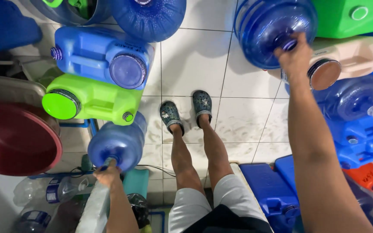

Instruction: Organizing various water jugs, cleaning a sink area with a cloth, and counting coins on a counter

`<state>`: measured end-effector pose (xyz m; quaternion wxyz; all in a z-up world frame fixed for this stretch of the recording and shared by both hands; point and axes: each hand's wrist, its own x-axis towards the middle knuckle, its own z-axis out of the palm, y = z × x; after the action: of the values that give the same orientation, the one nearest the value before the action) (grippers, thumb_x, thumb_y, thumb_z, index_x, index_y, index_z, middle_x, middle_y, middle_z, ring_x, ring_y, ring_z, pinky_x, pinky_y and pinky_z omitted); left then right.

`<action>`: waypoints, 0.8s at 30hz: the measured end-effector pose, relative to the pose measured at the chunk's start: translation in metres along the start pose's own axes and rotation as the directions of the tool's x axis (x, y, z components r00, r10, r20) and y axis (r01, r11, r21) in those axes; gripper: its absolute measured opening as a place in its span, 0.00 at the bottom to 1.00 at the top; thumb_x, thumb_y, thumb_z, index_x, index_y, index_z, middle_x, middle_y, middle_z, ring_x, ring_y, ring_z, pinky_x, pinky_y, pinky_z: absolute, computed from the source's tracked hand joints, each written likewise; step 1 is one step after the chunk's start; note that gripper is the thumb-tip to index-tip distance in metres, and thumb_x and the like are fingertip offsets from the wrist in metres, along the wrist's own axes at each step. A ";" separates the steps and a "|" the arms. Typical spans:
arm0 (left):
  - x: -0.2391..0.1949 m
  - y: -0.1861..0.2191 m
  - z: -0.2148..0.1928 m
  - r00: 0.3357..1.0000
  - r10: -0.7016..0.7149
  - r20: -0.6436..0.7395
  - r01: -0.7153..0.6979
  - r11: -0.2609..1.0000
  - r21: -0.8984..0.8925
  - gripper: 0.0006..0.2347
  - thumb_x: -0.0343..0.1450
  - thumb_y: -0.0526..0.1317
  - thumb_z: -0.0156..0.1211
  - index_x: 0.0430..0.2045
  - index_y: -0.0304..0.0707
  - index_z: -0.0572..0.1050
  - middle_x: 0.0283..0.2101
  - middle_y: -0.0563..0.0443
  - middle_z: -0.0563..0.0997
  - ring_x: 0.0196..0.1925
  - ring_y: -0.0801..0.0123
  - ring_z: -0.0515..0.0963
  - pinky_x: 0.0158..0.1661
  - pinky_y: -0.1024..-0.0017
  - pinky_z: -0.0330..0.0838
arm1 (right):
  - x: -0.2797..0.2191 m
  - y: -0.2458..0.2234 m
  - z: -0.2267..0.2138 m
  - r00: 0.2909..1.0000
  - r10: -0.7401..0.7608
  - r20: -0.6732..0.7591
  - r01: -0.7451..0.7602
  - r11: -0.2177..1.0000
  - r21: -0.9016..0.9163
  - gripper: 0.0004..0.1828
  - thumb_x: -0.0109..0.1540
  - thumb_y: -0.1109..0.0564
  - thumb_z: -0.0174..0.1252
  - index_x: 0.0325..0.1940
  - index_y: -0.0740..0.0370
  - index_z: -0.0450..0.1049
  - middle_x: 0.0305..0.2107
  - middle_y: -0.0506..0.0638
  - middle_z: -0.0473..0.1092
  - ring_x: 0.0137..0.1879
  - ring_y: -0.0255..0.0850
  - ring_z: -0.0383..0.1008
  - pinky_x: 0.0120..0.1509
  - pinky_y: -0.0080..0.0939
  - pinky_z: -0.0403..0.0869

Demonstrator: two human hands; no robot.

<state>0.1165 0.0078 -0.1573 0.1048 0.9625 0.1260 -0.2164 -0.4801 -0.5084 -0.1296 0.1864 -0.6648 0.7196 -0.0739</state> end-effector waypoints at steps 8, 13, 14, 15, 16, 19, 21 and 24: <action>0.051 0.007 0.016 0.983 -0.172 -0.058 0.070 0.655 -0.752 0.29 0.61 0.33 0.79 0.51 0.33 0.62 0.48 0.36 0.68 0.44 0.48 0.81 0.35 0.53 0.92 | -0.100 -0.084 0.075 0.913 0.093 0.398 0.017 0.964 -0.265 0.29 0.55 0.48 0.68 0.61 0.39 0.73 0.45 0.59 0.79 0.50 0.60 0.80 0.57 0.58 0.76; 0.053 0.035 0.009 0.983 -0.172 0.061 0.153 0.597 -0.787 0.33 0.64 0.39 0.80 0.56 0.34 0.59 0.53 0.32 0.67 0.46 0.42 0.83 0.40 0.50 0.92 | -0.170 -0.200 0.118 0.794 -0.092 0.601 0.187 0.978 -0.098 0.35 0.52 0.53 0.70 0.63 0.40 0.71 0.52 0.62 0.71 0.50 0.64 0.80 0.55 0.60 0.79; 0.050 0.041 0.002 0.983 -0.175 0.053 0.148 0.595 -0.790 0.33 0.64 0.39 0.80 0.56 0.34 0.59 0.53 0.32 0.67 0.46 0.42 0.83 0.40 0.50 0.92 | -0.177 -0.217 0.124 0.791 -0.099 0.604 0.192 0.977 -0.091 0.35 0.52 0.53 0.70 0.63 0.40 0.71 0.52 0.62 0.71 0.50 0.64 0.80 0.55 0.60 0.79; 0.046 0.046 -0.005 0.982 -0.166 0.086 0.167 0.578 -0.799 0.34 0.65 0.40 0.81 0.57 0.34 0.58 0.54 0.31 0.66 0.46 0.40 0.83 0.41 0.49 0.92 | -0.183 -0.235 0.128 0.757 -0.080 0.649 0.192 0.976 -0.103 0.33 0.54 0.52 0.68 0.63 0.40 0.70 0.54 0.63 0.69 0.49 0.66 0.80 0.55 0.60 0.79; 0.043 0.051 -0.014 0.981 -0.156 0.115 0.184 0.562 -0.806 0.35 0.66 0.42 0.81 0.59 0.34 0.57 0.55 0.30 0.66 0.46 0.38 0.84 0.43 0.48 0.92 | -0.193 -0.253 0.133 0.719 -0.061 0.693 0.192 0.975 -0.113 0.31 0.56 0.52 0.66 0.63 0.41 0.69 0.56 0.64 0.67 0.48 0.67 0.80 0.55 0.60 0.80; 0.024 0.070 -0.038 0.975 -0.124 0.184 0.222 0.533 -0.817 0.38 0.67 0.45 0.82 0.62 0.34 0.55 0.58 0.28 0.65 0.47 0.34 0.85 0.46 0.47 0.92 | -0.206 -0.265 0.146 0.686 -0.072 0.724 0.178 0.981 -0.072 0.34 0.55 0.53 0.67 0.64 0.36 0.66 0.58 0.63 0.61 0.47 0.69 0.79 0.55 0.60 0.80; 0.033 0.044 -0.038 0.945 -0.210 0.251 0.327 0.558 -0.763 0.44 0.65 0.57 0.81 0.65 0.45 0.49 0.59 0.27 0.64 0.47 0.32 0.85 0.46 0.39 0.88 | -0.207 -0.259 0.154 0.670 -0.067 0.740 0.108 0.994 -0.007 0.41 0.54 0.51 0.69 0.69 0.33 0.60 0.61 0.64 0.58 0.51 0.69 0.78 0.60 0.61 0.78; 0.026 -0.007 -0.002 0.935 -0.306 0.180 0.340 0.629 -0.699 0.41 0.65 0.63 0.74 0.60 0.48 0.51 0.49 0.33 0.69 0.35 0.46 0.84 0.37 0.39 0.86 | -0.185 -0.242 0.111 0.676 -0.124 0.726 -0.055 0.974 0.218 0.54 0.51 0.40 0.73 0.77 0.42 0.53 0.64 0.72 0.57 0.61 0.71 0.72 0.69 0.62 0.70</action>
<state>0.1382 0.0196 -0.1682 0.4356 0.8000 0.3686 -0.1856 -0.2059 -0.3361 -0.1141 0.5313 -0.6267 0.5581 0.1161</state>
